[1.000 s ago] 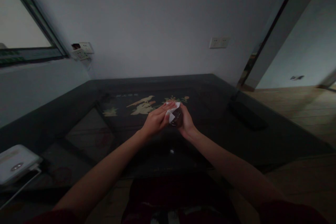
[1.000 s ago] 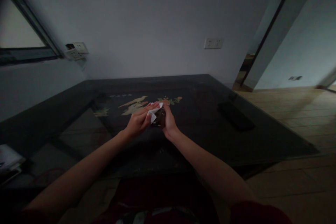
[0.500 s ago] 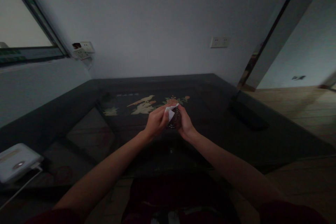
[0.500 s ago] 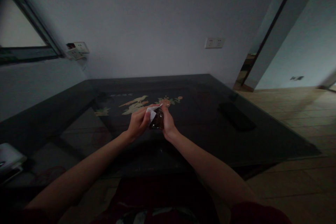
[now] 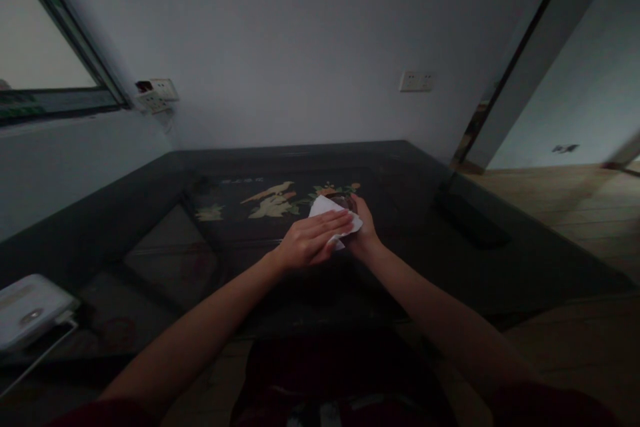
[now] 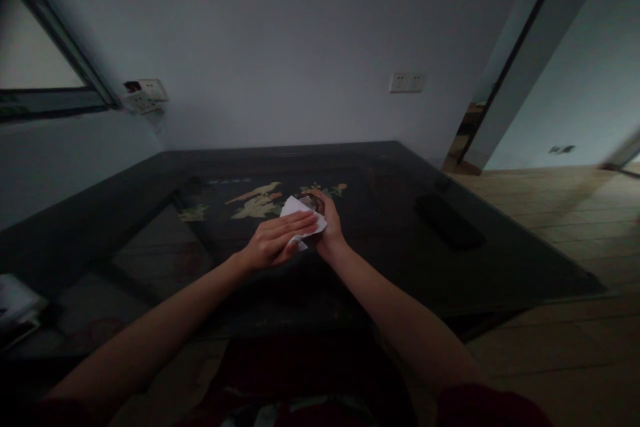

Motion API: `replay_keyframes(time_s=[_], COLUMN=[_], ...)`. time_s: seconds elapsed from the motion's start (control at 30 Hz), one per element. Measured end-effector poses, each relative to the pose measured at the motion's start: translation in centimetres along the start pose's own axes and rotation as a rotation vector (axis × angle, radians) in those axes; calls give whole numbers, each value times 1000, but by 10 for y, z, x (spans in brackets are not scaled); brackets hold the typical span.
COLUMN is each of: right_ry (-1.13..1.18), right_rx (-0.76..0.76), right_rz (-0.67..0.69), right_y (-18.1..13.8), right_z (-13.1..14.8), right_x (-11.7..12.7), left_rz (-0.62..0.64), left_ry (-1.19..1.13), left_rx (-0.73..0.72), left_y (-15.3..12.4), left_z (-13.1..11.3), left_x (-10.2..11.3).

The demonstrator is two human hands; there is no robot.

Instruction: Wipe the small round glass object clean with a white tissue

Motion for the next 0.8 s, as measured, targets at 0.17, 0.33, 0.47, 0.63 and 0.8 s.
replay_keyframes(time_s=[0.17,0.33,0.47,0.63,0.8], right_ry=[-28,-34,-58,-60,-66], right_rx=[39,52,-10,-45,7], right_rz=[27,-22,-55,-112,-140], right_y=[5,2,-3,-4,-8], right_z=[10,6,-6,-16,-7], right_x=[-6,-1,3,5,2], left_rz=[-33,1,40,53,30], left_ry=[40,77,55,110,142], left_rx=[32,74,44,199,379], left_y=[-7,-5,-1,-2,-11], left_z=[12,14,8,28,48], left_x=[5,3,-3,-5,-2])
Point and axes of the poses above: each hand's wrist, its own y-axis towards the middle knuckle, its own x-axis out of the back of the hand, z = x × y, the point moved 9 cm from there along y, towards the middle knuckle, and after that the axes turned 5 degrees about -z, right-handed, at the moved point
